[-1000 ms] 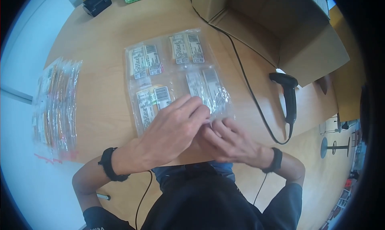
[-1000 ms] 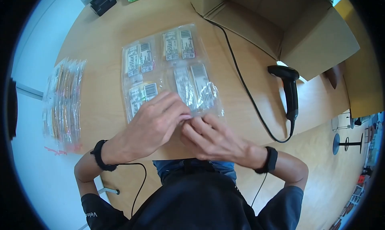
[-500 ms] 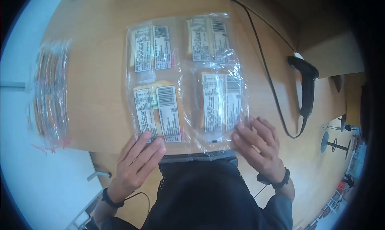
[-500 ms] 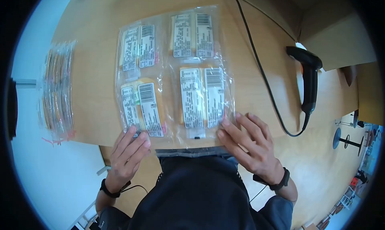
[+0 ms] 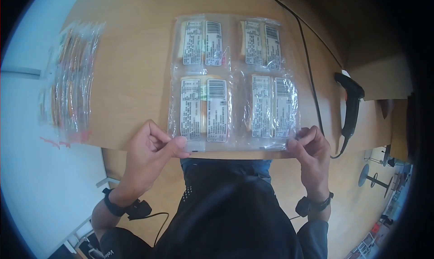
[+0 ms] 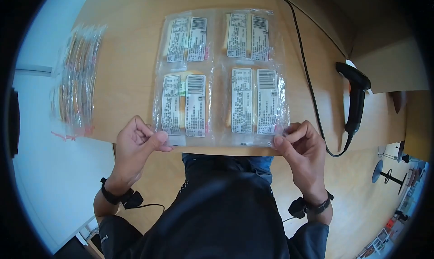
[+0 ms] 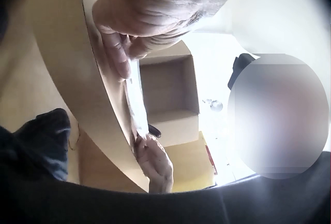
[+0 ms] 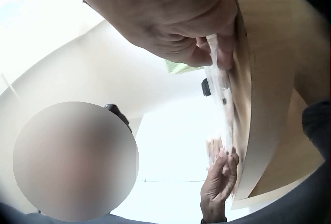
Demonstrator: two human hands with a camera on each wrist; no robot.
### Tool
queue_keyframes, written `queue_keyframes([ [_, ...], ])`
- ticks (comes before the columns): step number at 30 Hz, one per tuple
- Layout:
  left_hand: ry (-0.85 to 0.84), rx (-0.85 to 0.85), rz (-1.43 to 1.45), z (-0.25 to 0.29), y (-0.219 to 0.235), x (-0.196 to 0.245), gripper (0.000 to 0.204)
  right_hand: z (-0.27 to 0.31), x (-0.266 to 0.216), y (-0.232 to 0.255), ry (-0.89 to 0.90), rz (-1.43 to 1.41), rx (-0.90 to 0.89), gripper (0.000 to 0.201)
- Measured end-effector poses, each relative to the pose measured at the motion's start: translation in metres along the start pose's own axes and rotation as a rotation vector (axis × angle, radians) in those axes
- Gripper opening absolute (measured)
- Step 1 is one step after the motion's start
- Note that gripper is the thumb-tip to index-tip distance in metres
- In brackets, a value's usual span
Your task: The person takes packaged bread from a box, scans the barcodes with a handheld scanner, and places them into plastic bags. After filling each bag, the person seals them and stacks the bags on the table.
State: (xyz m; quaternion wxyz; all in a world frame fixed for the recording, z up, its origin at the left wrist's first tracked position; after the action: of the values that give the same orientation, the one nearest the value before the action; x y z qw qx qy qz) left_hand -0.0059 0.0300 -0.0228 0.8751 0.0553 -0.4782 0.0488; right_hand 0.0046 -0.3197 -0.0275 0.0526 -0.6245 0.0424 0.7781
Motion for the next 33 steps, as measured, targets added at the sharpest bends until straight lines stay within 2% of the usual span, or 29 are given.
queue_keyframes([
  [3,0.018,0.027,-0.011,-0.007,0.001,-0.001,0.029,0.002,-0.002,-0.007,-0.054,-0.048,0.011,0.01],
  [5,-0.103,0.049,0.192,0.002,0.001,-0.003,0.045,0.001,-0.005,-0.009,-0.08,-0.117,0.036,0.01],
  [6,-0.116,0.046,0.188,0.006,-0.001,-0.014,0.045,0.002,-0.004,-0.011,-0.072,-0.123,-0.029,0.009],
  [7,-0.092,-0.125,0.335,0.011,-0.013,-0.03,0.047,0.004,-0.004,-0.013,-0.065,-0.131,-0.095,0.009],
  [9,-0.08,-0.294,0.481,0.012,-0.04,-0.026,0.049,0.006,-0.011,-0.018,-0.083,-0.138,-0.116,0.011],
  [11,0.161,-0.127,0.479,0.01,-0.062,-0.021,0.04,0.006,-0.022,-0.022,-0.242,0.033,-0.183,0.01],
  [12,0.193,-0.105,0.489,0.01,-0.065,-0.011,0.036,0.002,-0.04,-0.022,-0.08,0.376,-0.29,0.013],
  [13,0.168,-0.079,0.494,0.009,-0.063,-0.008,0.036,-0.008,-0.056,-0.017,-0.058,0.366,-0.317,0.013],
  [15,0.177,-0.096,0.462,0.012,-0.056,-0.008,0.039,-0.024,-0.092,-0.022,0.774,1.103,-0.493,0.022],
  [17,0.177,-0.01,0.45,0.014,-0.048,-0.012,0.041,-0.072,-0.112,-0.042,0.947,1.242,-0.365,0.028],
  [18,0.201,0.018,0.437,0.013,-0.046,-0.016,0.043,-0.097,-0.115,-0.056,0.998,1.209,-0.392,0.028],
  [20,0.176,0.074,0.464,0.008,-0.043,-0.02,0.043,-0.149,-0.114,-0.075,1.017,1.186,-0.222,0.034],
  [21,0.177,0.086,0.471,0.008,-0.048,-0.025,0.044,-0.166,-0.103,-0.074,1.065,1.162,-0.239,0.034],
  [23,0.139,0.095,0.486,0.005,-0.048,-0.027,0.042,-0.205,-0.086,-0.07,0.949,1.124,-0.261,0.039],
  [24,0.158,0.119,0.453,0.002,-0.046,-0.034,0.042,-0.216,-0.092,-0.071,0.978,1.113,-0.278,0.039],
  [25,0.179,0.146,0.421,0.001,-0.044,-0.038,0.041,-0.232,-0.085,-0.072,0.673,1.105,-0.421,0.04],
  [26,0.096,0.109,0.428,0.003,-0.042,-0.03,0.041,-0.238,-0.077,-0.074,0.36,1.085,-0.553,0.042],
  [30,-0.001,0.155,0.313,0.028,-0.023,0.008,0.039,-0.219,-0.122,-0.09,0.475,0.901,-0.485,0.039],
  [32,-0.117,0.249,0.293,0.041,0.027,0.045,0.038,-0.206,-0.164,-0.143,0.632,0.739,-0.459,0.039],
  [33,-0.239,0.333,0.258,0.052,0.053,0.07,0.037,-0.197,-0.186,-0.171,0.727,0.715,-0.438,0.038],
])
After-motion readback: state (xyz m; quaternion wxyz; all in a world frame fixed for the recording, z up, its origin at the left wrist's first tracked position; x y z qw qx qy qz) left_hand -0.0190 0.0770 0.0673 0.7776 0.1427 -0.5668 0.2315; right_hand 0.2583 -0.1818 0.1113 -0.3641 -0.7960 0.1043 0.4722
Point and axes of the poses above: each hand's wrist, its own z-axis away from the middle knuckle, its own y-axis out of the back of the hand, x = y × z, the point moved 5 cm from there along -z, towards the middle knuckle, and after that the axes turned 10 degrees about x, right-handed, at the moved point
